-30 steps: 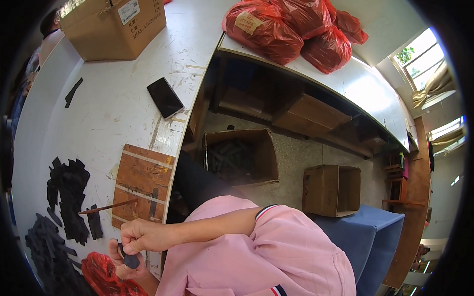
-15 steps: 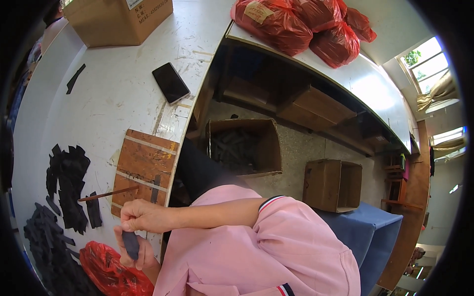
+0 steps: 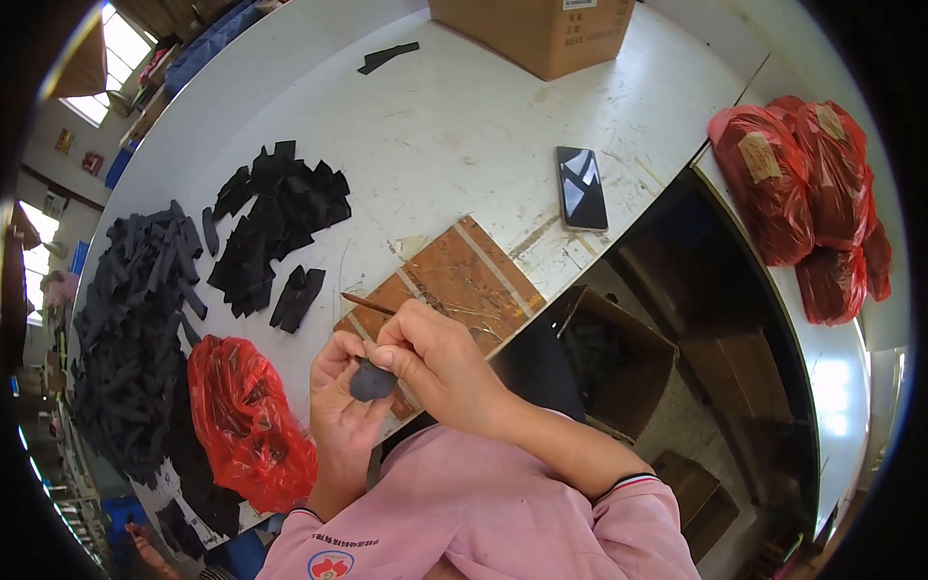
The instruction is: Picking up, folding, and aligning small black rectangular fabric or leather components on a worktable.
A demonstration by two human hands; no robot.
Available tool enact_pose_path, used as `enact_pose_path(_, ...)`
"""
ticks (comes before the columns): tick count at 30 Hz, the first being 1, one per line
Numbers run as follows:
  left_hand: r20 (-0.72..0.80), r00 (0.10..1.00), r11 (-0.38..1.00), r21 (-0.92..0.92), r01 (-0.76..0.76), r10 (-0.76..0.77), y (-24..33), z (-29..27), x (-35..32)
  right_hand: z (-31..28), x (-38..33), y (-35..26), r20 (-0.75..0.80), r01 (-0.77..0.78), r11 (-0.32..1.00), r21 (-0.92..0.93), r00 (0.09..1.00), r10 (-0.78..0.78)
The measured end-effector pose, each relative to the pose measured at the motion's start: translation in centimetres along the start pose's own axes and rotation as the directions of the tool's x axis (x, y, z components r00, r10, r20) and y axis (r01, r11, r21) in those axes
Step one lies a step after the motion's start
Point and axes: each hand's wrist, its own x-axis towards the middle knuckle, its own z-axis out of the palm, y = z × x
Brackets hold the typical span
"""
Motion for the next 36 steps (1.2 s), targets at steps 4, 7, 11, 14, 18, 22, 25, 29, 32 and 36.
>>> enact_pose_path(4, 0.608, 0.794, 0.785, -0.492, 0.376, 0.001, 3.8, 1.8, 2.6, -0.9, 3.9, -3.3, 0.093, -0.048, 0.982, 0.184, 0.995, 0.032)
enact_pose_path(7, 0.293, 0.942, 0.761, -0.572, 0.308, -0.161, 2.7, -0.8, 4.0, -1.2, 5.9, 0.5, 0.192, -0.303, 0.906, 0.296, 0.948, 0.254)
enact_pose_path(11, 0.1, 0.952, 0.784, -0.546, 0.294, -0.288, -1.5, -5.0, 5.2, -0.4, 4.2, 6.0, 0.244, -0.51, 0.702, 0.498, 0.859, 0.451)
enact_pose_path(14, 0.253, 0.96, 0.913, -0.351, 0.209, -0.123, -1.6, -5.0, 5.2, -0.2, 4.1, 5.9, 0.228, -0.486, 0.738, 0.467, 0.873, 0.431)
enact_pose_path(18, 0.071, 0.92, 0.602, 0.736, -0.308, 0.385, 0.5, -2.2, 5.1, -1.3, 4.3, 5.5, 0.21, -0.479, 0.83, 0.285, 0.876, 0.434)
enact_pose_path(22, 0.307, 0.889, 0.632, 0.625, -0.458, 0.341, 1.5, -1.1, 5.0, -1.7, 3.9, 4.2, -0.015, -0.094, 0.994, -0.053, 0.996, 0.093)
enact_pose_path(25, 0.285, 0.836, 0.666, 0.508, -0.546, 0.469, 1.0, -1.3, 5.0, -1.7, 4.1, 0.9, 0.053, 0.26, 0.887, -0.381, 0.964, -0.26)
enact_pose_path(29, 0.068, 0.894, 0.884, 0.129, -0.449, 0.444, 1.2, -1.4, 4.5, -1.7, 5.0, 1.0, 0.299, 0.421, 0.606, -0.674, 0.907, -0.297)
enact_pose_path(32, 0.108, 0.891, 0.851, 0.265, -0.453, 0.441, 0.3, -2.5, 5.0, -1.2, 3.7, 4.3, 0.272, 0.357, 0.638, -0.683, 0.934, -0.231)
enact_pose_path(36, 0.107, 0.95, 0.937, 0.16, -0.309, 0.295, 0.1, -1.0, 5.3, -0.9, 3.8, 4.3, 0.216, 0.278, 0.769, -0.575, 0.959, -0.185)
